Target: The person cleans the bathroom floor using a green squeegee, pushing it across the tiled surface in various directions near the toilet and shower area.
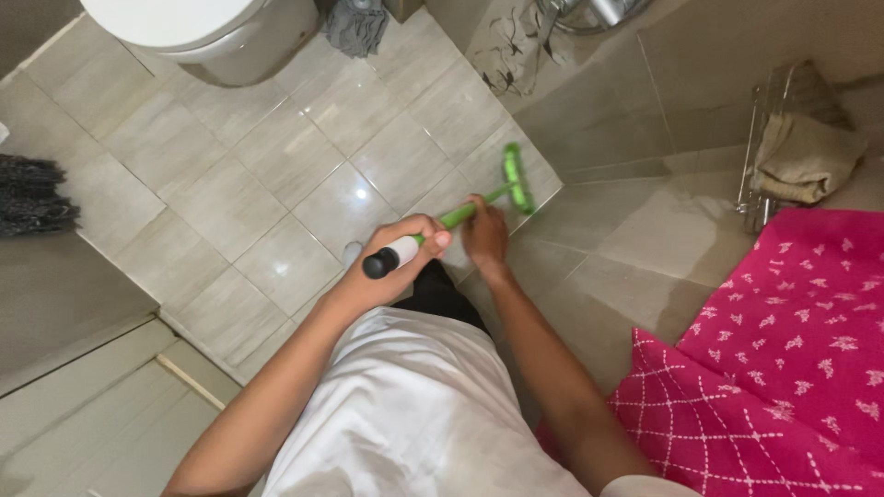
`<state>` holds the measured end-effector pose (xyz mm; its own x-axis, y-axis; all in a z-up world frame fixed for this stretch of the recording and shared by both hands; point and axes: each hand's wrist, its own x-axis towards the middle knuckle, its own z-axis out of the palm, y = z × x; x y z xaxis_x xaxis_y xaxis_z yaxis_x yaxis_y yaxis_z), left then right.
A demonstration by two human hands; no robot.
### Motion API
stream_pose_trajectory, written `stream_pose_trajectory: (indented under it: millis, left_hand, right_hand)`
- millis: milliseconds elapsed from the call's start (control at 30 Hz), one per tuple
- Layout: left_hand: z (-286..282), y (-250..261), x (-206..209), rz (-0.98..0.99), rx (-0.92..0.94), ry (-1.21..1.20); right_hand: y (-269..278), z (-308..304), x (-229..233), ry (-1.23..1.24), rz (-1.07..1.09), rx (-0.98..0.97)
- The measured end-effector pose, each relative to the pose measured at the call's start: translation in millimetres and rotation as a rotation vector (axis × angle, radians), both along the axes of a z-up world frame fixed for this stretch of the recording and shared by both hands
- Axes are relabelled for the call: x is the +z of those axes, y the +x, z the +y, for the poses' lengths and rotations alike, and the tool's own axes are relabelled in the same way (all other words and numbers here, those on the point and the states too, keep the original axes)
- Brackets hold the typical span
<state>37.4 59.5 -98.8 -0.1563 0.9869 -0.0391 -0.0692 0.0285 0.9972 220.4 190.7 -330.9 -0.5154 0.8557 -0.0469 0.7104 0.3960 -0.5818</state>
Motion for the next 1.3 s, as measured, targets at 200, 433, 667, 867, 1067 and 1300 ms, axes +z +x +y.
stream_pose_trajectory:
  millis: [200, 433, 667, 867, 1067, 1300]
  left_hand:
    - [34, 19, -39, 0.027, -0.054, 0.045]
    - [44, 17, -1, 0.263, 0.111, -0.125]
    - [36, 10, 62, 0.29, 0.115, -0.055]
    - [52, 22, 64, 0.411, -0.007, 0.273]
    - [51, 37, 61, 0.446, -0.136, 0.023]
    - [15, 16, 91, 0.359, 0.118, 0.257]
  right_hand:
    - [31, 40, -25, 0.022, -0.159, -0.055]
    - [1, 52, -33, -0.096, -0.1, 0.083]
    - [-57, 22, -5, -0.019, 0.303, 0.425]
    - [-53, -22, 135, -1.277, 1.323, 0.488]
    - [-69, -21, 196, -1.154, 0.99, 0.539]
    - [-75, -14, 186, -0.779, 0.622, 0.559]
